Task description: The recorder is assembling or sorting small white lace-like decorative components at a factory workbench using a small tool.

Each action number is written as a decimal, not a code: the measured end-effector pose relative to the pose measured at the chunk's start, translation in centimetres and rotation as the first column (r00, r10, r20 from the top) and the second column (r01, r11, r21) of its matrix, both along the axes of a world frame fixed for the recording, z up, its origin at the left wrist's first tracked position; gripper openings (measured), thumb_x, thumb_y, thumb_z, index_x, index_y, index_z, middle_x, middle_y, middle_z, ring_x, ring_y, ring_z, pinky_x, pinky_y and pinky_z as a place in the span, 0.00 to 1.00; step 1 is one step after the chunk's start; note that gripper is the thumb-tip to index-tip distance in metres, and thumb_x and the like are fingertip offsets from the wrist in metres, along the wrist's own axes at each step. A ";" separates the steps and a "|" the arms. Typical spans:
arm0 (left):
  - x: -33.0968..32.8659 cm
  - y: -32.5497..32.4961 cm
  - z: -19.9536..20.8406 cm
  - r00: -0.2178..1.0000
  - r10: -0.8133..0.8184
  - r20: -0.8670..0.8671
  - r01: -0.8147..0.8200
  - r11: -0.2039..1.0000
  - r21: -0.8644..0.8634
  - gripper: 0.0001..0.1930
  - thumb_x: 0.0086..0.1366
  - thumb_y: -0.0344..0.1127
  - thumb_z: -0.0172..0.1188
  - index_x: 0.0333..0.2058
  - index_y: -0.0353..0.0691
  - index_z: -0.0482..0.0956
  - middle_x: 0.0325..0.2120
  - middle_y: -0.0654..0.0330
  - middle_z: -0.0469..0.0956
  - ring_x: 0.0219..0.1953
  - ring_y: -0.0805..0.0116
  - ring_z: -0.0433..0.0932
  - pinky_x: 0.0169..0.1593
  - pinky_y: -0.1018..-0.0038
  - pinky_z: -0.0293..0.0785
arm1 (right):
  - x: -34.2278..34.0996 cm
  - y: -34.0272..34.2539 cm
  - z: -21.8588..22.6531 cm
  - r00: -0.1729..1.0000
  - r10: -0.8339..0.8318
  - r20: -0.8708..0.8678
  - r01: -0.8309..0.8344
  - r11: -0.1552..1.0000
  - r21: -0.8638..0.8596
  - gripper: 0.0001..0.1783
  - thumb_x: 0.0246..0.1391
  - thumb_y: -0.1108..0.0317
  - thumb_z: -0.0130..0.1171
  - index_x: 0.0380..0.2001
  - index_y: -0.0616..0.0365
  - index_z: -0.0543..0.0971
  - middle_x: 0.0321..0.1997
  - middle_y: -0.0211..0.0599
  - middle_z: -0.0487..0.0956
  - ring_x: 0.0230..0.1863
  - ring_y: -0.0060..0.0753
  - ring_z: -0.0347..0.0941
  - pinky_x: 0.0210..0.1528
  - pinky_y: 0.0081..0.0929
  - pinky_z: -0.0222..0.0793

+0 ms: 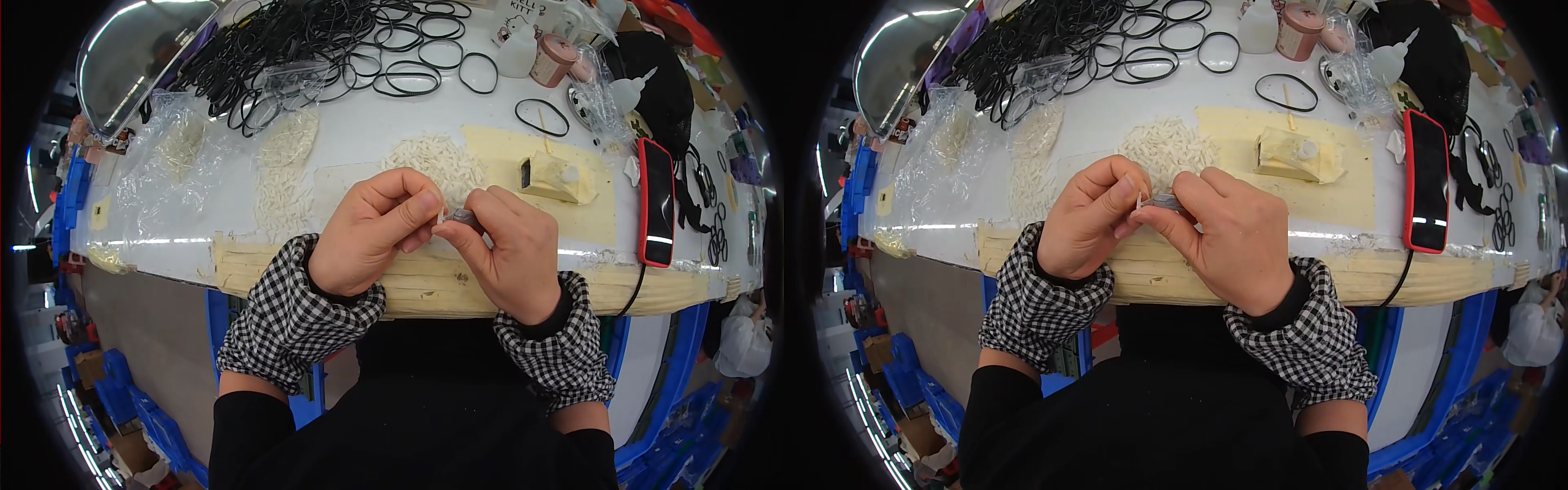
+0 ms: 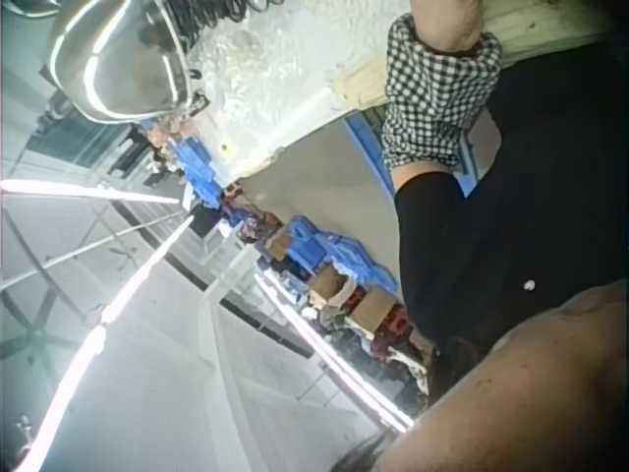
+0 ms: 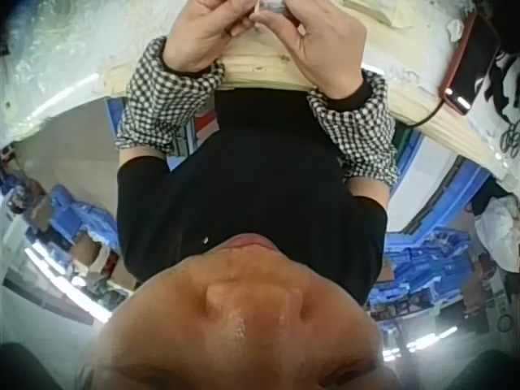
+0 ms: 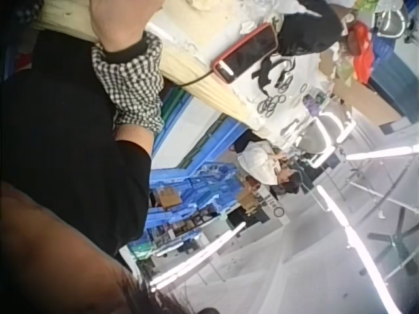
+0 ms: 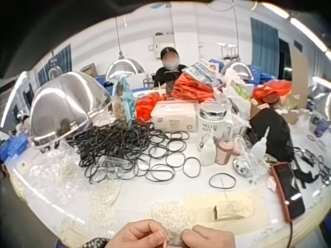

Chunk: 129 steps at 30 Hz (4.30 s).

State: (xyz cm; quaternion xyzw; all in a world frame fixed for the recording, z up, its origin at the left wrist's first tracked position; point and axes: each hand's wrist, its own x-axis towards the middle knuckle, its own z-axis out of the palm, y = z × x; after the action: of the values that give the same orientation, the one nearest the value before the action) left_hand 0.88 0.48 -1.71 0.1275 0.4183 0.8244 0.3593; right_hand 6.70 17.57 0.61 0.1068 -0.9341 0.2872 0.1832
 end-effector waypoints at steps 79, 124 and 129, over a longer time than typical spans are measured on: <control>-0.3 -0.3 -0.1 0.988 -0.047 0.149 0.037 0.997 0.068 0.05 0.67 0.33 0.53 0.38 0.39 0.74 0.32 0.66 0.74 0.33 0.81 0.69 0.39 0.83 0.67 | -0.2 -0.6 0.1 0.991 0.000 -0.130 -0.034 0.965 -0.260 0.09 0.44 0.70 0.67 0.28 0.57 0.76 0.23 0.33 0.73 0.21 0.29 0.73 0.21 0.22 0.66; -0.4 -0.4 0.0 0.996 -0.083 0.032 0.082 0.996 0.030 0.05 0.66 0.34 0.53 0.34 0.39 0.72 0.30 0.66 0.70 0.27 0.82 0.64 0.32 0.84 0.61 | -0.1 -0.1 0.0 0.999 -0.021 0.030 0.021 1.000 -0.010 0.21 0.47 0.50 0.63 0.18 0.54 0.70 0.14 0.29 0.66 0.15 0.30 0.66 0.16 0.26 0.58; -0.4 -0.3 -0.1 0.998 -0.060 0.029 0.059 0.998 0.023 0.06 0.67 0.34 0.53 0.35 0.38 0.74 0.26 0.68 0.71 0.26 0.81 0.64 0.31 0.85 0.61 | -0.3 -0.2 -0.2 1.000 -0.026 -0.002 0.026 0.998 -0.065 0.22 0.47 0.50 0.64 0.17 0.54 0.70 0.14 0.29 0.66 0.15 0.30 0.65 0.16 0.27 0.58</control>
State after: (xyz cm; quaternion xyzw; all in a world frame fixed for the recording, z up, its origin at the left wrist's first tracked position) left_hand 0.47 0.21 -1.80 0.1316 0.3996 0.8199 0.3883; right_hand 6.43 17.39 0.42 0.0890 -0.9253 0.3148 0.1919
